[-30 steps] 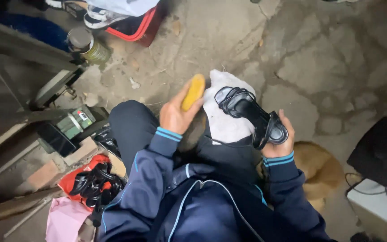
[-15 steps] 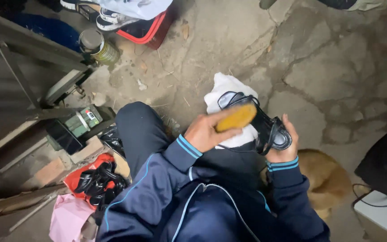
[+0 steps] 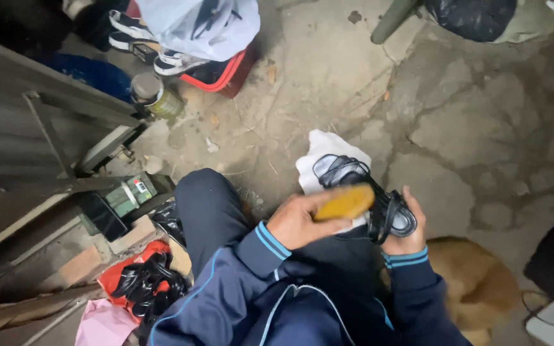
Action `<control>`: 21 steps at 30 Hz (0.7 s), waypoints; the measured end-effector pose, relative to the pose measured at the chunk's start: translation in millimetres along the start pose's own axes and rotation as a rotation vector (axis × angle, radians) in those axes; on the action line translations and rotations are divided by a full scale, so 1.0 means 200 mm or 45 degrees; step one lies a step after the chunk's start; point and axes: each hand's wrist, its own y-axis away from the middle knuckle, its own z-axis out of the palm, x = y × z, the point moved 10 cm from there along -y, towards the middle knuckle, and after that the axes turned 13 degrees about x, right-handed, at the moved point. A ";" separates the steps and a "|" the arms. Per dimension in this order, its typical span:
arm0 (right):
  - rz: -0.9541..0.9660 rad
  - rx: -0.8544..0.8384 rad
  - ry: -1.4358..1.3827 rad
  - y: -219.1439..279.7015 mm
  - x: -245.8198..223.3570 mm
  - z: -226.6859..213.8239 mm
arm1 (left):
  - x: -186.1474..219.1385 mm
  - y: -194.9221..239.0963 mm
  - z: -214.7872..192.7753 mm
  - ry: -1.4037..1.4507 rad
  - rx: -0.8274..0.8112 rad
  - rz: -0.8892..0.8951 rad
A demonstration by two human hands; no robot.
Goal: The person sits on the floor and scrubs a black shoe with a brush and a white cloth. They then switch to a yellow brush to continue cleaning the shoe's surface.
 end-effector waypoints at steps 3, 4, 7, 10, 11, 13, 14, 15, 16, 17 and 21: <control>0.035 -0.027 0.005 -0.14 -0.01 -0.17 | -0.18 -0.04 -0.13 0.039 0.426 -0.057; 0.011 -0.026 0.019 -0.16 -0.03 -0.17 | -0.27 -0.02 -0.08 -0.093 0.318 -0.164; 0.012 -0.031 0.010 -0.27 -0.06 -0.18 | -0.10 0.01 -0.04 -0.126 0.162 -0.224; 0.039 -0.051 -0.011 -0.28 -0.01 -0.20 | -0.18 -0.02 -0.09 -0.194 0.222 -0.202; 0.055 -0.058 0.007 -0.26 0.01 -0.19 | -0.28 -0.05 -0.16 -0.357 0.344 -0.247; 0.009 -0.093 0.069 0.02 0.01 0.09 | -0.09 -0.01 -0.12 -0.278 0.163 -0.151; -0.016 -0.071 0.112 0.19 0.03 0.15 | 0.00 0.08 -0.03 -0.205 -0.059 -0.097; -0.013 -0.065 0.105 0.19 0.03 0.13 | -0.07 0.07 -0.01 -0.209 -0.067 -0.101; -0.030 -0.075 0.098 0.18 0.02 0.14 | -0.12 0.04 -0.09 -0.249 0.148 -0.080; -0.046 -0.084 0.090 0.17 0.02 0.15 | -0.16 0.02 -0.18 -0.285 0.364 -0.056; -0.082 0.115 0.104 0.16 0.01 0.11 | -0.05 0.09 -0.03 -0.223 0.129 0.139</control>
